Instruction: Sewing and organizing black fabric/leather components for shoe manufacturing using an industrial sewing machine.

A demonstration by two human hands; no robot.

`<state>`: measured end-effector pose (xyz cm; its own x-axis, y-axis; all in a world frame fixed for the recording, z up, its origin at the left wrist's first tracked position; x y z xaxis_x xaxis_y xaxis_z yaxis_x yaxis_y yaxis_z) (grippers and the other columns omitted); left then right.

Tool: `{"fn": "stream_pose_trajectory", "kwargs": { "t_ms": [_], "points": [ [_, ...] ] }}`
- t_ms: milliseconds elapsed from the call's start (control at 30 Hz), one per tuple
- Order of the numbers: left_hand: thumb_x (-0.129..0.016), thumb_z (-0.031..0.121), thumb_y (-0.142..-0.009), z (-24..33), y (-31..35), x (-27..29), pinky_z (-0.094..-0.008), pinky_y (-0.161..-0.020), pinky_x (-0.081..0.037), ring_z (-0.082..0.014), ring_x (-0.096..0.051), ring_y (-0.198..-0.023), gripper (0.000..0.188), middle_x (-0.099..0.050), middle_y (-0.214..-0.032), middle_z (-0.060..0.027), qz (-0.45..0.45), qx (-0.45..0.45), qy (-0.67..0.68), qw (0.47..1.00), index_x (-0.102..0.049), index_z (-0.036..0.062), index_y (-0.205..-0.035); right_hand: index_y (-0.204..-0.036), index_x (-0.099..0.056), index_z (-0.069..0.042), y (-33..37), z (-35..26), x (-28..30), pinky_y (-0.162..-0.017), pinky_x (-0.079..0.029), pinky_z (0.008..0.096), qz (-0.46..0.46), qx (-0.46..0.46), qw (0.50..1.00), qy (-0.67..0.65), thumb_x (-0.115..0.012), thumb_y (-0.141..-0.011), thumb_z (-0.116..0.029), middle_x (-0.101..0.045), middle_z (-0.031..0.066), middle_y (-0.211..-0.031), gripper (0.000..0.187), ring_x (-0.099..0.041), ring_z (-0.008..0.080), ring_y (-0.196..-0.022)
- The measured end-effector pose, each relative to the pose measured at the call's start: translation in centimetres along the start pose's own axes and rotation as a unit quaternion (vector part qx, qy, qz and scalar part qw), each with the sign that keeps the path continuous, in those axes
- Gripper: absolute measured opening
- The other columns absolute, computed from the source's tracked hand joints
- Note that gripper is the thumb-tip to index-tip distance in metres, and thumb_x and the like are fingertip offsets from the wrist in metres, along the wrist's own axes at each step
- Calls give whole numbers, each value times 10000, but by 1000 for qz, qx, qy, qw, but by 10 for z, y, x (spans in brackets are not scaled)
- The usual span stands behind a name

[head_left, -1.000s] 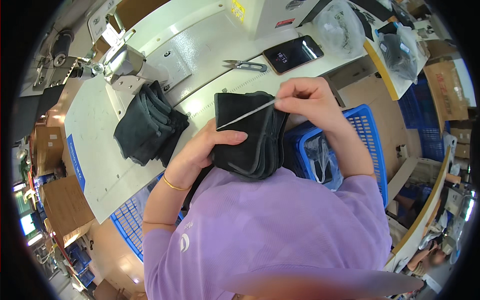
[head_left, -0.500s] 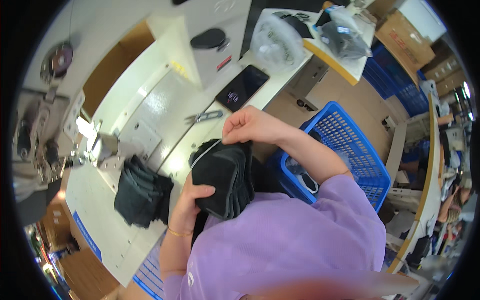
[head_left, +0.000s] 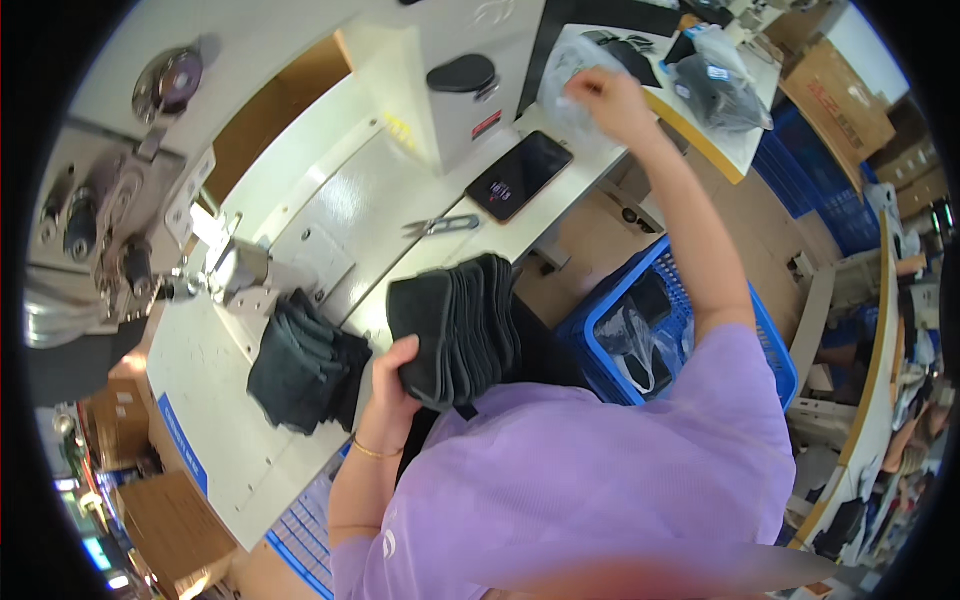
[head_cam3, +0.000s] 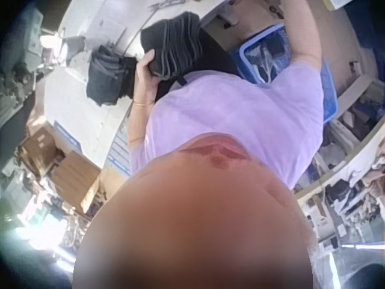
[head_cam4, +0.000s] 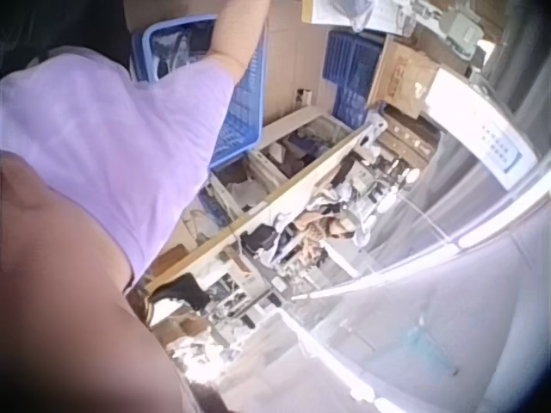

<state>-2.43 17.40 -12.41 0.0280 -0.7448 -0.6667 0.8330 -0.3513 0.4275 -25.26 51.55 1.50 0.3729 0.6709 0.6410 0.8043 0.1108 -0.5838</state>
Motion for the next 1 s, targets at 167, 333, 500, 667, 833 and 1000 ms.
{"fn": "stream_pose_trajectory", "kwargs": {
  "t_ms": [167, 333, 500, 667, 833, 1000],
  "points": [
    [-600, 271, -862, 2, -6, 13, -426, -1033, -466, -325, -608, -1151, 598, -603, -1282, -211, -93, -38, 130, 986, -494, -87, -1329, -1047, -703, -46, -47, 67, 5, -765, -535, 417, 63, 6, 969, 239, -634, -888, -266, -717, 183, -938, 280, -697, 345, -884],
    [-577, 250, -889, 14, -2, 14, -430, -974, -514, -318, -644, -1086, 493, -632, -1218, -225, -147, -80, 164, 972, -554, -85, -1250, -950, -714, -118, -30, 42, -8, -732, -549, 481, 26, 71, 919, 388, -604, -901, -353, -685, 91, -999, 264, -676, 380, -861],
    [-587, 240, -899, 23, -4, 17, -424, -973, -515, -313, -645, -1078, 481, -637, -1209, -211, -93, -93, 139, 981, -552, -82, -1255, -1124, -634, -103, -27, 48, -3, -807, -520, 538, -41, -128, 902, 410, -600, -897, -450, -651, 175, -1136, 417, -660, 434, -957],
    [-582, 302, -903, 21, -1, 13, -449, -1029, -462, -298, -606, -1152, 514, -613, -1276, -163, -111, -90, 192, 971, -544, -18, -1303, -1114, -652, -115, -15, 0, 10, -777, -521, 448, -21, -59, 892, 447, -584, -923, -430, -662, 153, -1047, 374, -655, 357, -980],
    [-540, 402, -915, 3, -11, -9, -460, -1105, -366, -264, -551, -1232, 535, -538, -1391, -127, -171, -39, 355, 918, -537, 96, -1354, -1115, -673, -87, 50, -99, -33, -780, -505, 379, -162, 37, 986, -9, -744, -834, -214, -645, 90, -1085, 317, -655, 212, -915],
    [-420, 376, -994, -3, -6, -49, -459, -1004, -473, -340, -565, -1150, 522, -410, -1497, -147, -287, 45, 465, 836, -454, 80, -1423, -1502, -316, -17, 118, -182, -119, -1125, -329, 371, -331, 56, 882, -331, -847, -706, -337, -531, 135, -1400, 1009, -484, 229, -1307]
  ]
}}
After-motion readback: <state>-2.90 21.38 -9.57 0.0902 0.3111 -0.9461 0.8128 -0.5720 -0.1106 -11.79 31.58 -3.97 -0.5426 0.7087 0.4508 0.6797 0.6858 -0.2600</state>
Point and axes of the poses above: each hand's wrist, its own y-axis away from the middle knuckle, its own x-axis out of the back of the hand, z = x × y, the point moved 9 cm from there along -y, towards the middle knuckle
